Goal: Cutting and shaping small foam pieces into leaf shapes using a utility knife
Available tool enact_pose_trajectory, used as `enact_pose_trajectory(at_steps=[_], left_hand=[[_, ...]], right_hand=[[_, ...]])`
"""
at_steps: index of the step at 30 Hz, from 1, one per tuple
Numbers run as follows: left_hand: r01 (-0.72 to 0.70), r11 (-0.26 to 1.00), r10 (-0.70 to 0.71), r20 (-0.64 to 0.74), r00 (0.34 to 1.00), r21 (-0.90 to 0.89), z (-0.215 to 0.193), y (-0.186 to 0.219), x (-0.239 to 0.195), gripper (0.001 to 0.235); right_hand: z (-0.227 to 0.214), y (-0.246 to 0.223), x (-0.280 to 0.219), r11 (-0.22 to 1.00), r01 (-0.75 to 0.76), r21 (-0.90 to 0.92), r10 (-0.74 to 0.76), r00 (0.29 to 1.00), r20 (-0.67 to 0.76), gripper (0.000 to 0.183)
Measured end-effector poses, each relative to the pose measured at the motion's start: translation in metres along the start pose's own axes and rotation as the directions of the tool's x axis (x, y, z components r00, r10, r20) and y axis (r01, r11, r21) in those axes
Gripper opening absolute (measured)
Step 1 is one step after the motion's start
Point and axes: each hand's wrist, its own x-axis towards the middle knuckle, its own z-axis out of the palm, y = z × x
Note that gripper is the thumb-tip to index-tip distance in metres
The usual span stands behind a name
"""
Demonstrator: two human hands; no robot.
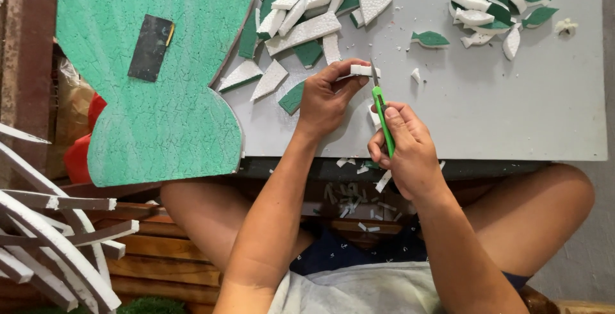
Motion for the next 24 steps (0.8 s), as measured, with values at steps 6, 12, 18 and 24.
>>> enact_pose_trajectory(at_steps=[6, 12, 18, 24], left_hand=[[-0.028, 0.999, 0.028, -0.007, 1.0, 0.023, 0.001, 0.002, -0.001, 0.025], [-0.053, 0.997, 0.054, -0.013, 0.998, 0.053, 0.006, 0.004, -0.002, 0.025], [-0.035, 0.999, 0.036, -0.017, 0.999, 0.042, 0.001, -0.003, -0.001, 0.028], [-0.018, 0.999, 0.02, -0.025, 0.999, 0.049, 0.0, -0.009, 0.0, 0.031]], right_hand=[[0.002, -0.002, 0.003, 1.0, 0.001, -0.012, -0.001, 1.0, 0.008, 0.025], [0.009, -0.017, 0.002, 0.998, 0.029, 0.052, -0.028, 1.0, -0.007, 0.024], [-0.003, -0.022, 0.016, 0.98, 0.171, -0.103, -0.185, 0.972, -0.148, 0.017], [0.003, -0.041, 0.045, 0.935, 0.246, -0.254, -0.247, 0.969, 0.029, 0.023]])
